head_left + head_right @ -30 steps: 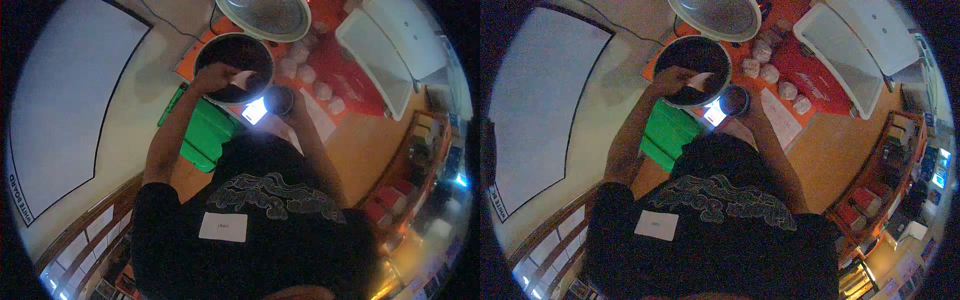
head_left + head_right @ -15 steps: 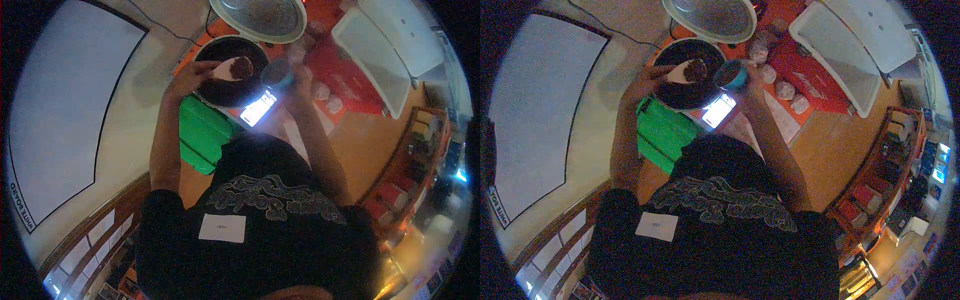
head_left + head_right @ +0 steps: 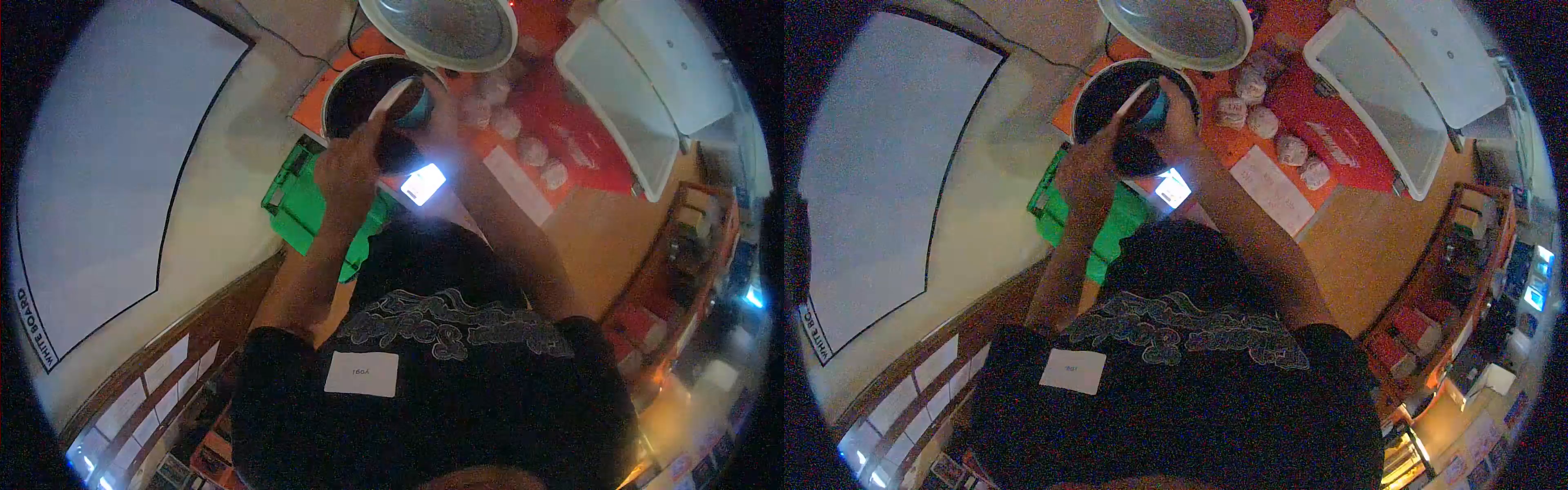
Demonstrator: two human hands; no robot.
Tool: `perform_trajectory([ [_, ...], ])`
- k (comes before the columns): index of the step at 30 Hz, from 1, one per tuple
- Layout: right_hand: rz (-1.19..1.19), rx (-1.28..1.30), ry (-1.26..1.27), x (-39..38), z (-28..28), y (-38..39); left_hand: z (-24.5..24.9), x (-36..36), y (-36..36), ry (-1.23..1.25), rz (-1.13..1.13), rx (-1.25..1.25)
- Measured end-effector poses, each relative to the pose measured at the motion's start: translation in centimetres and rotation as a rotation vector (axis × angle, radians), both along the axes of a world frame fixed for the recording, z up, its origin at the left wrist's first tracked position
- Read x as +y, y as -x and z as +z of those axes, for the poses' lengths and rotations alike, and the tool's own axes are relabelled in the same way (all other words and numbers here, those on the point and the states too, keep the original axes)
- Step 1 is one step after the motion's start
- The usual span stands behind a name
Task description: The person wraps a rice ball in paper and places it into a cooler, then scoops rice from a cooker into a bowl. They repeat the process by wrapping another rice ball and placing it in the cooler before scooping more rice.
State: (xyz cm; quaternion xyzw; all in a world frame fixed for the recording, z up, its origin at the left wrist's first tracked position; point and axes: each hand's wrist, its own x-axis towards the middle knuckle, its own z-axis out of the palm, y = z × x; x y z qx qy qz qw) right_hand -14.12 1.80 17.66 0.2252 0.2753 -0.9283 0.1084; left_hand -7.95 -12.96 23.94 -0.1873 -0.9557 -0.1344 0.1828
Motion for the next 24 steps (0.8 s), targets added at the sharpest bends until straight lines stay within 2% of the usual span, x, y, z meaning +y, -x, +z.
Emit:
perform_trajectory([
  [2,-0.107,0.646,-0.423,-0.1,-0.4,-1.0,1.9,-0.1,0.2,-0.143,0.099,-0.071],
  [3,-0.105,0.646,-0.421,0.1,0.1,-0.8,1.9,-0.4,0.3,-0.141,0.101,-0.071],
  [5,0.066,0.108,0.140,0.8,1.3,-0.2,1.1,-1.2,0.8,-0.385,0.272,-0.271],
  [6,0.069,0.073,0.096,0.8,1.2,0.2,-0.1,-1.4,0.8,-0.386,0.272,-0.270],
  [8,0.036,0.119,-0.057,0.5,0.9,0.1,-2.7,-1.9,0.9,-0.478,-0.025,-0.181],
  [9,0.012,0.163,-0.125,0.4,0.8,0.0,-1.6,-1.2,0.4,-0.478,-0.023,-0.176],
  [11,-0.005,0.232,-0.222,0.5,0.4,0.0,0.2,0.4,-1.1,-0.307,0.111,-0.507],
  [15,0.112,0.164,-0.204,1.0,0.7,0.2,-0.8,-1.1,0.7,-0.382,-0.010,-0.448],
  [17,-0.172,0.521,-0.450,0.7,2.5,-1.3,0.2,-2.2,2.3,-0.661,0.100,-0.932],
  [18,-0.177,0.528,-0.451,1.0,2.5,-0.9,0.5,-2.1,2.2,-0.660,0.094,-0.926],
  [20,0.034,0.124,-0.053,1.8,1.9,0.3,0.9,-1.7,1.9,-0.846,0.137,-0.810],
  [21,0.029,0.122,-0.051,1.7,1.7,0.3,0.1,-1.0,1.4,-0.842,0.134,-0.814],
  [23,-0.005,0.200,-0.286,1.1,1.2,0.4,-2.8,0.5,0.2,-0.437,-0.058,-0.259],
  [24,-0.009,0.201,-0.287,1.2,0.8,0.6,-3.4,0.2,0.8,-0.437,-0.062,-0.259],
])
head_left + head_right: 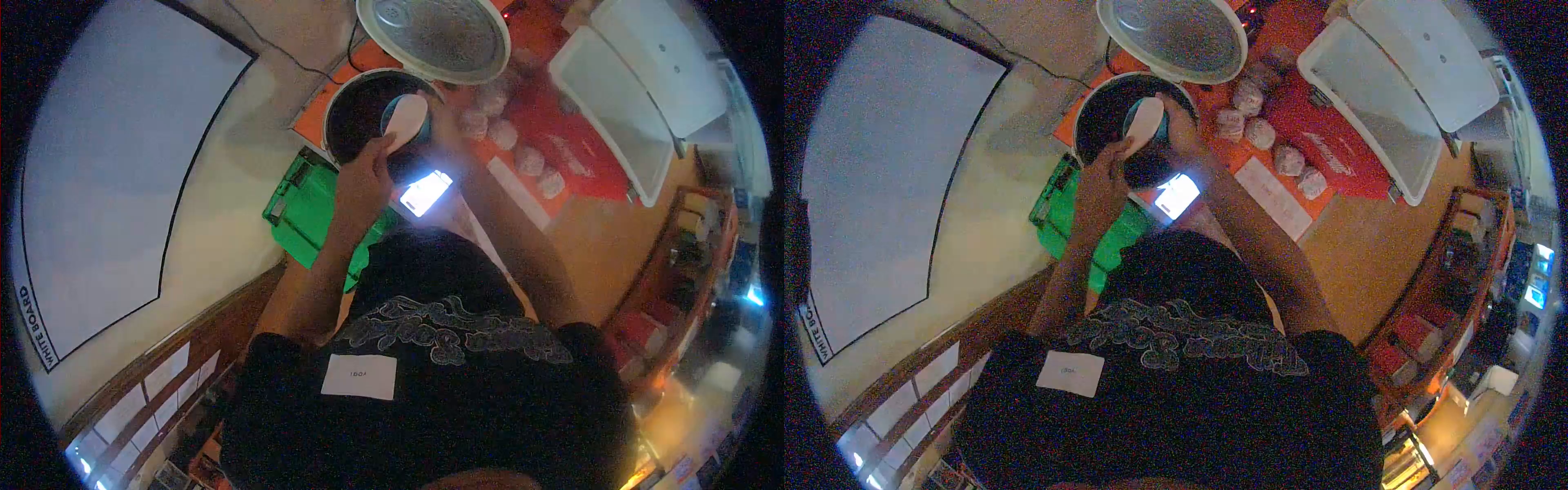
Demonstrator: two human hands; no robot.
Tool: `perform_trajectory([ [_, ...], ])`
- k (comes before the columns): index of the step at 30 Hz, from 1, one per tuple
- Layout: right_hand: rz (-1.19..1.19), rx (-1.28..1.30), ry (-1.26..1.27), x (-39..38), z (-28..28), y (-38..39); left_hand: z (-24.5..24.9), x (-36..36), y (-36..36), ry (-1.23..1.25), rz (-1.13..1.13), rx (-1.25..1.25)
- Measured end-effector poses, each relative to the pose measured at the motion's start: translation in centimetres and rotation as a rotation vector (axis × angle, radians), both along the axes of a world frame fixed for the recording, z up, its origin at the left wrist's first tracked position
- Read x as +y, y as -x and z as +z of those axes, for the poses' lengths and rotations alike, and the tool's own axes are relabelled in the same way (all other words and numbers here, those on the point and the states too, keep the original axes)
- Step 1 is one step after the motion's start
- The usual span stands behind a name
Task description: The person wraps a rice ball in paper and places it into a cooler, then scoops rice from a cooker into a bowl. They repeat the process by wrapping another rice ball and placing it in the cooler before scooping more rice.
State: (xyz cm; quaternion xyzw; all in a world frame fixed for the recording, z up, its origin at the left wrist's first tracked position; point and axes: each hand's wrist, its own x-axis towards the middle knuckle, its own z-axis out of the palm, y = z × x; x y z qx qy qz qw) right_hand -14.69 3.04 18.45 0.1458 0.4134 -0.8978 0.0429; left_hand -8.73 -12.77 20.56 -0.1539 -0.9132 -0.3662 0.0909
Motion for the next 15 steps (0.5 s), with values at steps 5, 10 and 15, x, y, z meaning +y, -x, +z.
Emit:
perform_trajectory([
  [5,0.196,0.090,0.159,1.7,0.4,-0.9,3.3,-4.3,1.3,-0.730,0.146,-0.864],
  [10,0.293,0.269,-0.221,3.1,1.0,-0.9,3.1,-5.8,1.6,-0.528,0.157,-0.529],
  [15,0.480,-0.231,0.173,3.0,-1.6,0.4,1.7,-3.6,0.8,-0.039,-0.209,0.026],
])
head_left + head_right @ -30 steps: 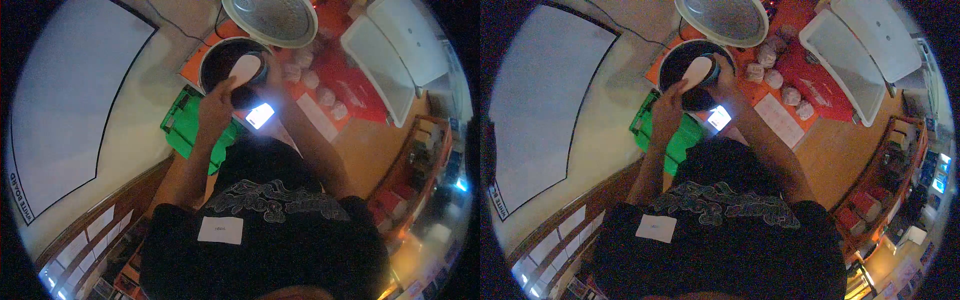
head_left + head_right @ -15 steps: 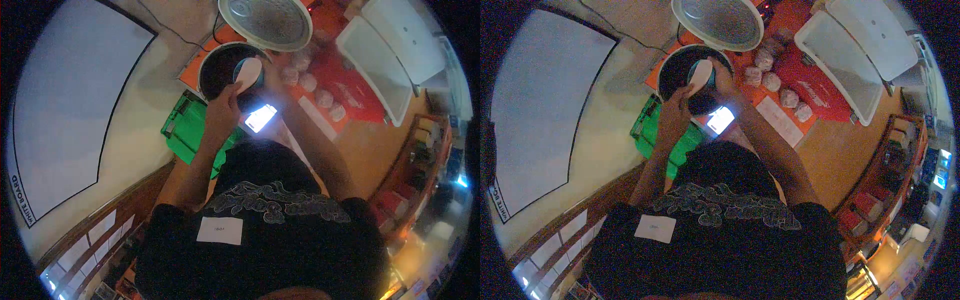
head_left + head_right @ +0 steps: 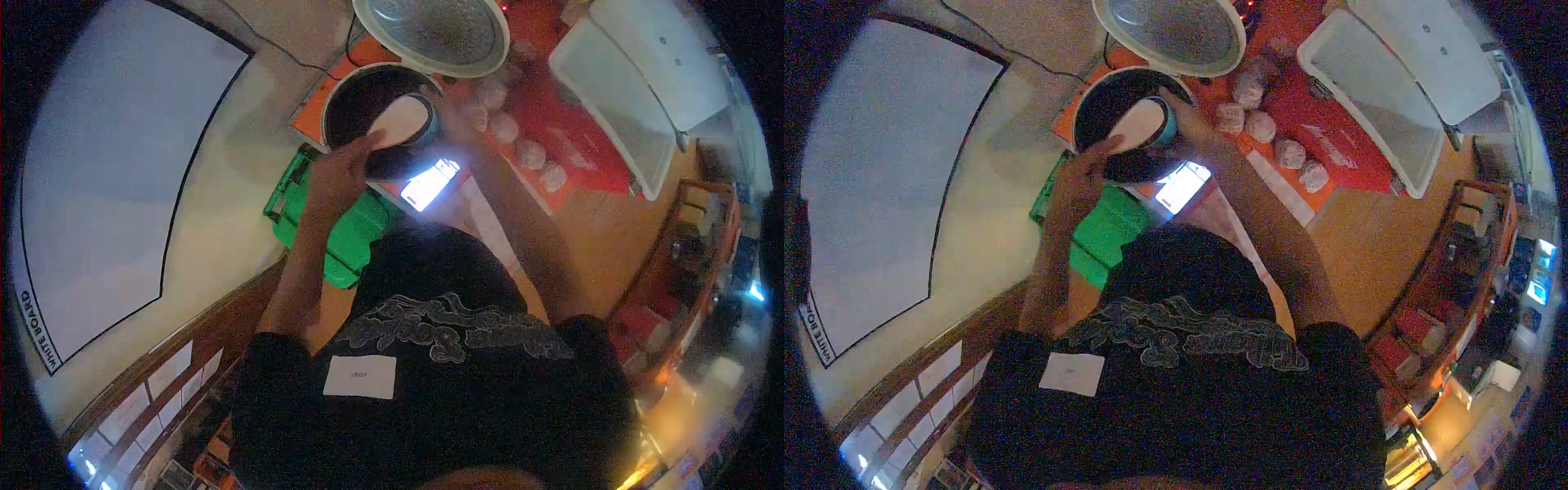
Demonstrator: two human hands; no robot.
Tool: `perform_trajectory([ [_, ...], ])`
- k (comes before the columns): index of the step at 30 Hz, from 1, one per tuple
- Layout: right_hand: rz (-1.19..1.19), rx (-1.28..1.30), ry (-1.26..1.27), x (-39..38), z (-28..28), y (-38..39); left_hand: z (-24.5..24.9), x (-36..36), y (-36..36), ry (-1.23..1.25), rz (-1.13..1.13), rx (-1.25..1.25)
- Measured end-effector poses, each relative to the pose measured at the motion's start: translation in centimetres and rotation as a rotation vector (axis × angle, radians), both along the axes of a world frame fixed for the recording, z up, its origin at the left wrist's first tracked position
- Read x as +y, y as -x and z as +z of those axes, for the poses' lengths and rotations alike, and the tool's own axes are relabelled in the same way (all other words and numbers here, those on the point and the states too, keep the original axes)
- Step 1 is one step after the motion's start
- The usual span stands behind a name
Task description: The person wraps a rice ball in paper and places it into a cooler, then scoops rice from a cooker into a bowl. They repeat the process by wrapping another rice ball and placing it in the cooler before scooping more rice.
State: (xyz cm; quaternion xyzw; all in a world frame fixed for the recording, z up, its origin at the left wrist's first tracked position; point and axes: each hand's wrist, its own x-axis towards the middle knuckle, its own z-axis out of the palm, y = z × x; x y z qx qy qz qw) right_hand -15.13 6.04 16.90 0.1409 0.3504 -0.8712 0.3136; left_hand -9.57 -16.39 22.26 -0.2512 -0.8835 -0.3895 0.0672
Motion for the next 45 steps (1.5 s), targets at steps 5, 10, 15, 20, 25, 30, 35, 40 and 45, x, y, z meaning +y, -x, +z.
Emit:
perform_trajectory([
  [5,-0.109,0.029,-0.300,-0.4,4.3,-1.5,0.8,0.9,-1.5,0.191,0.033,-0.252],
  [10,-0.345,0.631,-0.440,-0.9,0.8,-1.5,-3.7,2.1,-1.1,-0.265,0.160,-0.309],
  [15,-0.472,0.456,-0.178,-1.0,1.4,-1.3,0.6,3.4,-2.1,-0.610,0.406,-0.921],
  [20,-0.401,0.098,-0.003,3.2,2.2,-2.6,0.3,0.7,2.4,-0.342,0.344,-0.292],
  [25,-0.559,0.407,-0.126,6.4,-3.6,-5.8,-2.6,0.9,5.9,0.576,0.190,-0.050],
  [30,-0.486,0.099,-0.066,6.7,-4.0,-7.8,-6.9,2.5,9.8,0.798,0.093,0.333],
  [35,-0.383,0.137,-0.190,5.8,-5.7,-8.9,-7.2,4.2,10.3,0.837,0.004,0.315],
  [40,-0.252,0.112,0.087,6.4,-6.1,-8.7,-4.8,5.2,8.0,0.941,-0.083,0.189],
  [45,-0.348,0.161,-0.199,5.8,-7.8,-8.9,-2.9,5.4,5.2,0.725,-0.094,-0.059],
])
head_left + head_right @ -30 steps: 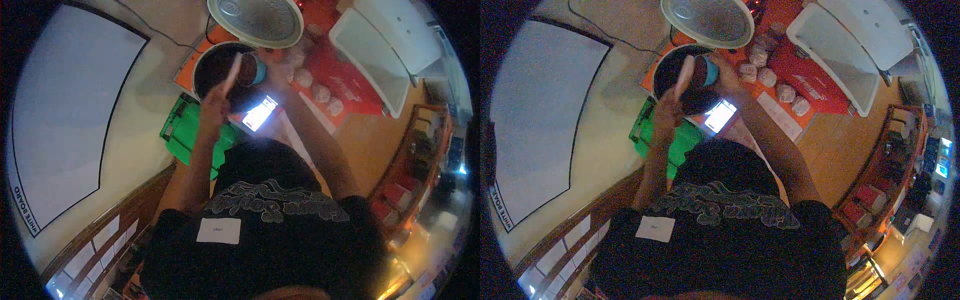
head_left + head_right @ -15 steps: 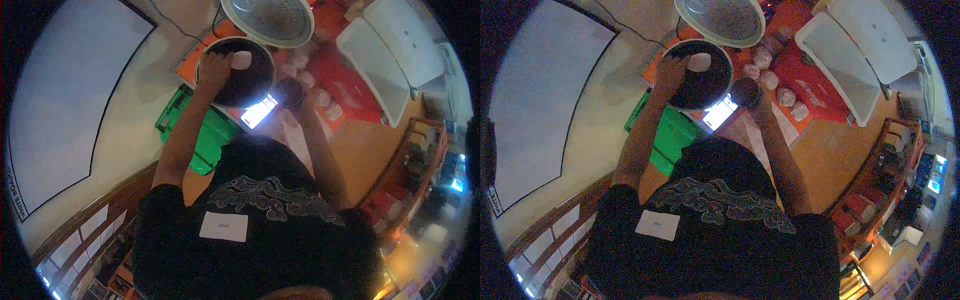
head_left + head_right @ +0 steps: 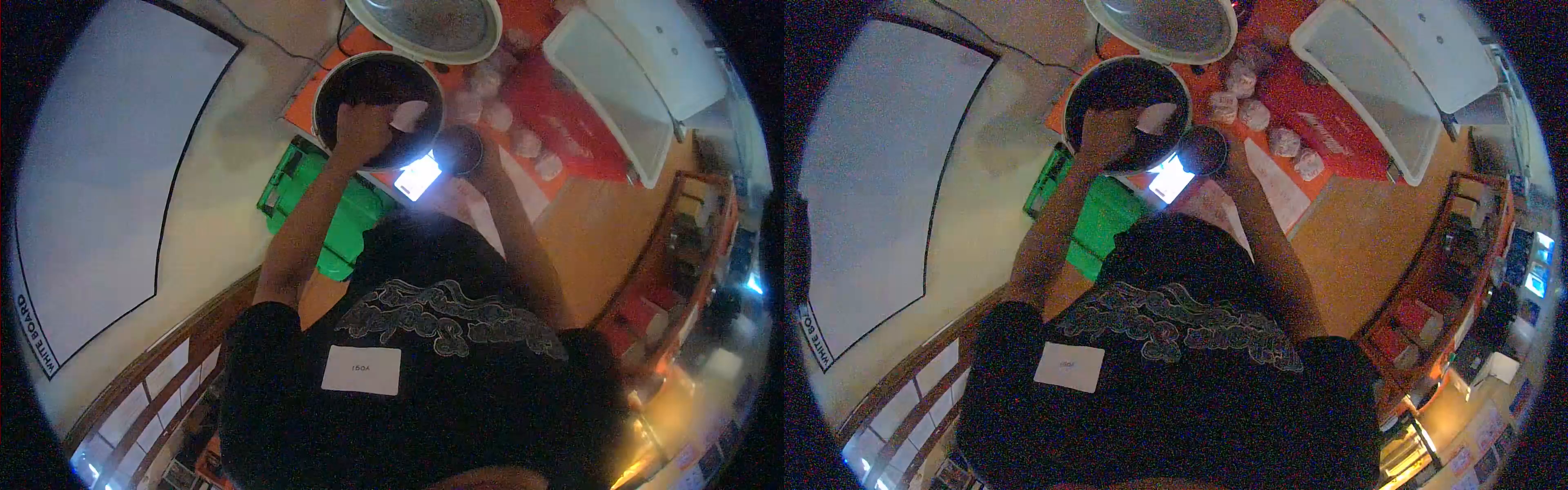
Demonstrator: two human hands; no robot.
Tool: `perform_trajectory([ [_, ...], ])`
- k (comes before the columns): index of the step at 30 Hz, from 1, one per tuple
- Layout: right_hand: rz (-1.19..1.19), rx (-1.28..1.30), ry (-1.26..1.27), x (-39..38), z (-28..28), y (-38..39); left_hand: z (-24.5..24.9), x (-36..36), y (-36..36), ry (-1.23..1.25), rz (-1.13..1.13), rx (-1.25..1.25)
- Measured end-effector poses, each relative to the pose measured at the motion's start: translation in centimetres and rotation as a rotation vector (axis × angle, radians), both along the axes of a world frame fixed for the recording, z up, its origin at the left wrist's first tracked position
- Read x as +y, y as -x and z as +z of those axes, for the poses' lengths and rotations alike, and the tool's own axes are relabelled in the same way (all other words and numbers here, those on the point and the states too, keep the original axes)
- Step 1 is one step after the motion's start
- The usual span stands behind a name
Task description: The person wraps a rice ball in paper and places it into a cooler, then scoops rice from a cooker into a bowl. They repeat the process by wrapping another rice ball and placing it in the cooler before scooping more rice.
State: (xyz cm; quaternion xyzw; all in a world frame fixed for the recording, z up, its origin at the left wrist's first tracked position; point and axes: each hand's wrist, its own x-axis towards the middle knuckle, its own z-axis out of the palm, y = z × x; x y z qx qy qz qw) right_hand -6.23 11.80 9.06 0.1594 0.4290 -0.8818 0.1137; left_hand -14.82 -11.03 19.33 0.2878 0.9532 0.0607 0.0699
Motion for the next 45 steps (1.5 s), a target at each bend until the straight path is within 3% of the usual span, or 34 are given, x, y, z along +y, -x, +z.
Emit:
perform_trajectory([
  [2,-0.015,0.045,-0.075,-0.1,-0.7,0.2,-1.6,-0.3,-0.1,0.026,0.041,-0.047],
  [5,0.004,-0.083,0.104,0.3,0.4,0.2,-2.4,-0.9,-0.2,0.045,0.109,-0.140],
  [8,-0.061,-0.080,0.016,-0.2,2.2,0.0,-1.7,-1.9,-0.6,0.034,0.162,-0.212],
  [10,-0.228,-0.093,-0.153,-0.6,3.3,0.5,-2.0,-2.8,-0.6,0.026,0.179,-0.243],
  [12,-0.224,-0.069,-0.187,-1.2,6.7,1.2,-3.2,-4.1,-0.2,-0.328,0.317,-0.379],
  [14,-0.227,-0.030,-0.219,-1.6,7.4,2.1,-3.6,-6.3,0.5,-0.418,0.294,-0.358],
  [16,-0.152,0.014,0.058,-1.7,6.2,3.5,-2.2,-6.6,0.5,-0.511,0.272,-0.337],
  [18,-0.143,-0.018,0.059,-3.3,6.3,4.6,2.3,-6.4,-0.4,-0.598,0.447,-0.353],
  [20,-0.126,-0.055,0.062,-5.4,7.1,5.2,2.4,-6.4,-0.9,-0.621,0.491,-0.240],
  [22,-0.174,0.537,-0.304,-7.3,9.4,5.3,2.5,-6.0,-1.9,-0.641,0.535,-0.123],
  [24,-0.189,0.676,-0.263,-8.6,8.2,6.1,2.4,-4.6,-3.3,-0.284,0.299,0.329],
  [26,-0.206,0.820,-0.222,-9.5,8.7,6.7,2.8,-2.5,-5.7,-0.263,0.301,0.394],
  [28,-0.114,-0.178,0.180,-10.2,12.1,7.0,1.8,-1.7,-7.0,-0.272,0.298,0.558],
  [32,-0.101,-0.143,0.250,-10.5,11.7,6.7,3.2,-2.5,-7.0,-0.251,0.416,0.294],
  [34,-0.117,-0.126,0.201,-10.3,13.4,6.2,2.6,-3.0,-6.7,-0.676,0.622,0.311],
  [35,-0.117,-0.126,0.200,-10.1,12.8,6.4,2.9,-3.2,-6.7,-0.677,0.623,0.310],
  [37,-0.152,0.118,0.167,-9.8,10.9,7.0,4.1,-3.5,-6.8,-0.746,0.499,0.173],
  [41,-0.064,0.082,0.198,-9.3,8.7,7.6,3.9,-2.6,-7.6,-0.610,0.447,-0.117],
  [43,-0.011,-0.025,0.167,-9.5,6.8,7.9,5.2,-1.8,-8.3,-0.317,0.527,-0.334],
  [44,-0.008,-0.028,0.168,-9.4,7.5,7.4,4.5,-2.6,-8.2,-0.315,0.530,-0.335],
  [45,-0.009,0.050,0.084,-9.0,9.2,7.2,3.5,-4.0,-7.2,-0.492,0.406,-0.248],
])
